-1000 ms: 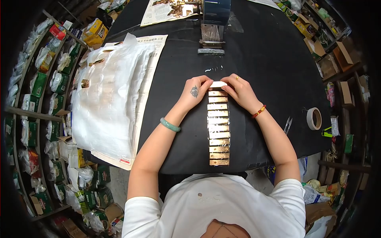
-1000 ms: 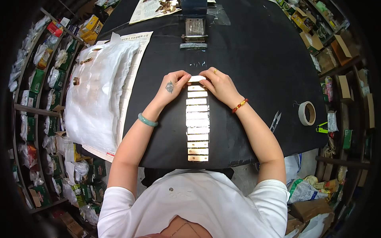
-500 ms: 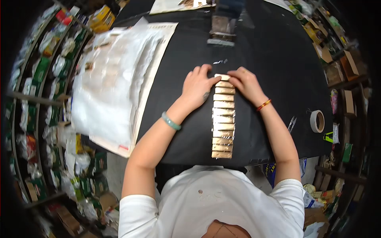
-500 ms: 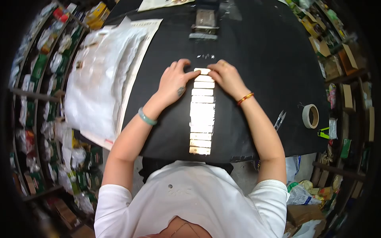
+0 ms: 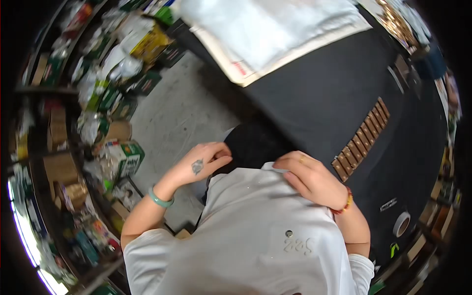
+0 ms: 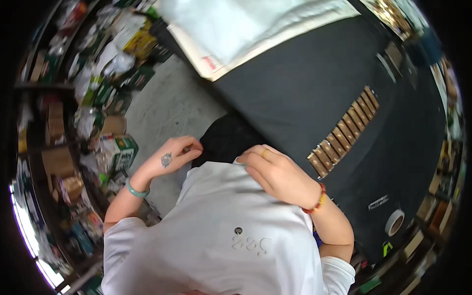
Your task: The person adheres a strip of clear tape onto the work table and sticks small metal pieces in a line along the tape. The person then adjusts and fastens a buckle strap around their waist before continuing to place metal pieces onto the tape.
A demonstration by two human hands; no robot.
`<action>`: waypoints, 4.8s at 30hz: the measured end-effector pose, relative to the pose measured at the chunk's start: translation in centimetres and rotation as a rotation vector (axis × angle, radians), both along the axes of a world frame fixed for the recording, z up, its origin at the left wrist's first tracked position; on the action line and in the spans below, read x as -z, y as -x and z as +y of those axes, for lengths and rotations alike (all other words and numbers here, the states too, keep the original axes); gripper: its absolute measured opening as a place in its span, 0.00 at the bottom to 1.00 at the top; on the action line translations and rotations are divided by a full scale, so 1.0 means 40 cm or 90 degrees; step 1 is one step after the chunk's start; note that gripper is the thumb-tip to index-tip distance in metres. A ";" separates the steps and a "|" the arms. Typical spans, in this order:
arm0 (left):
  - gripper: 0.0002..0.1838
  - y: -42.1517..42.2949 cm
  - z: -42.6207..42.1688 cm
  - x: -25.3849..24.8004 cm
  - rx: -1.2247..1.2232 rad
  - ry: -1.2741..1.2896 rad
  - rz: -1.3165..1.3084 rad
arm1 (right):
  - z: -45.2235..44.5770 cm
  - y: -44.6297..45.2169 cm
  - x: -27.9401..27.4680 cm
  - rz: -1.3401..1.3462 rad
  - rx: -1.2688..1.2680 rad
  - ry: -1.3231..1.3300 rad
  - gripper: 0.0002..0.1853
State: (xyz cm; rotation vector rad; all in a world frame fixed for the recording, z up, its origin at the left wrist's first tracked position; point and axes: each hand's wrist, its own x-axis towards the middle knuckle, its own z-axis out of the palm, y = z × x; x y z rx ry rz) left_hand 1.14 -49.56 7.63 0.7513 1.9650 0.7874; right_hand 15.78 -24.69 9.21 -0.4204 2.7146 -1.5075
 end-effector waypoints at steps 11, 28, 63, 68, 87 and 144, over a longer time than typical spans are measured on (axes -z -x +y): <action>0.07 -0.247 -0.230 0.112 -0.230 -0.147 -0.057 | -0.115 0.062 0.092 -0.059 -0.270 -0.058 0.03; 0.20 -0.336 -0.285 0.397 -0.193 0.037 0.429 | -0.176 0.109 0.072 -0.195 -0.279 -0.172 0.06; 0.08 -0.206 -0.175 0.112 -0.230 -0.138 0.124 | -0.231 0.114 0.155 -0.421 -0.072 0.342 0.16; 0.06 -0.220 -0.157 0.163 -0.389 -0.335 0.081 | -0.228 0.104 0.153 -0.363 -0.058 0.264 0.17; 0.06 -0.218 -0.140 0.148 -0.639 -0.268 -0.360 | -0.200 0.149 0.130 -0.282 -0.215 -0.013 0.04; 0.06 -0.223 -0.112 0.168 -0.540 -0.303 -0.126 | -0.296 0.177 0.129 -0.200 -0.235 -0.185 0.20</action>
